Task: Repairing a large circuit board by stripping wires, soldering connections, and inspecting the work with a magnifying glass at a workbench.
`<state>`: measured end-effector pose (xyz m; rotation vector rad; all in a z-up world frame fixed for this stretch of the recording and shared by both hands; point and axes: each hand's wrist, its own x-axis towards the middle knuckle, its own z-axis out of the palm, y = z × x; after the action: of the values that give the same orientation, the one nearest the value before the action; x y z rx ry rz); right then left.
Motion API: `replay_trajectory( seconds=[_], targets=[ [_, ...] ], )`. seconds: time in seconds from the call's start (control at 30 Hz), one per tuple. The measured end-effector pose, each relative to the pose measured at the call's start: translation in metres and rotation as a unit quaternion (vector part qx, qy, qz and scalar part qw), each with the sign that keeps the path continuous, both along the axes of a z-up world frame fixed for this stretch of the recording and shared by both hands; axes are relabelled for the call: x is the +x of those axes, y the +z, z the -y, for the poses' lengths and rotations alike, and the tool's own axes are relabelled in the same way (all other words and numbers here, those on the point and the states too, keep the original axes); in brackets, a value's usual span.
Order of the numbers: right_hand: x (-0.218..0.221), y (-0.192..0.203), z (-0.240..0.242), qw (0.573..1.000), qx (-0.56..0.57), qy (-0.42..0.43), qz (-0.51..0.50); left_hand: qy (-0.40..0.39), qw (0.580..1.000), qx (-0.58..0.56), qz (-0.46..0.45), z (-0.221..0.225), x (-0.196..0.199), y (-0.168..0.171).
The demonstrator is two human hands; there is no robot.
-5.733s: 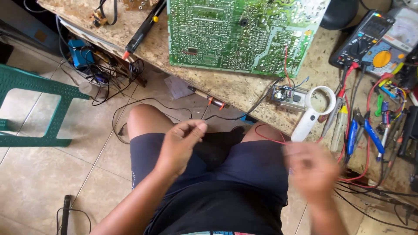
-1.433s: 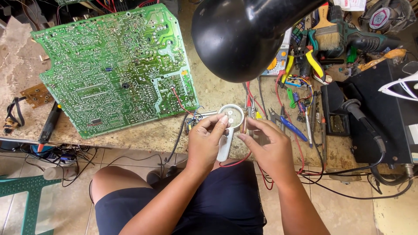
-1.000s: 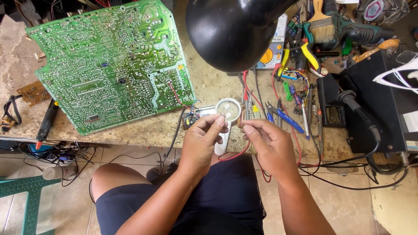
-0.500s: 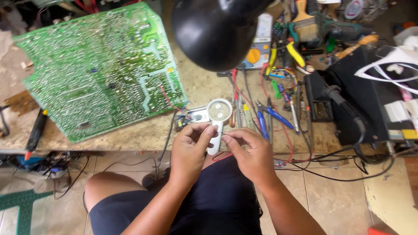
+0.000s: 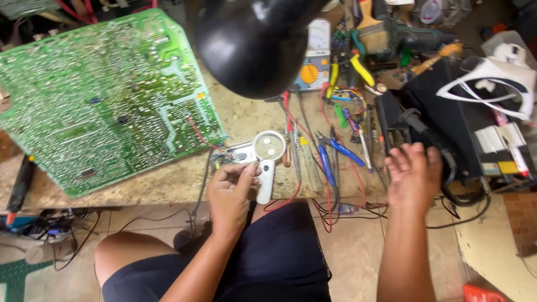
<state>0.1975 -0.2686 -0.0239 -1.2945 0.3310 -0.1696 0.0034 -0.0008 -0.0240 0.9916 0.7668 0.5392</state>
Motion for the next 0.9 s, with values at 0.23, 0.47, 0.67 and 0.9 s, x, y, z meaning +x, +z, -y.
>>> replay_trajectory(
  seconds=[0.23,0.47,0.67,0.9],
  targets=[
    [0.019,-0.01,0.015,0.969,-0.224,-0.03,0.096,0.033,0.994,0.028,0.105,0.007,0.014,-0.024],
    [-0.033,-0.008,0.039,0.879,-0.308,-0.111,0.346,0.003,0.995,0.035,0.088,0.0,0.016,-0.022],
    [-0.077,0.019,0.02,0.938,-0.199,-0.051,0.28,-0.005,0.994,0.044,0.102,0.002,0.023,-0.028],
    [-0.106,0.021,-0.019,0.91,-0.209,0.111,0.342,0.016,0.994,0.044,0.101,0.003,0.024,-0.033]
  ],
)
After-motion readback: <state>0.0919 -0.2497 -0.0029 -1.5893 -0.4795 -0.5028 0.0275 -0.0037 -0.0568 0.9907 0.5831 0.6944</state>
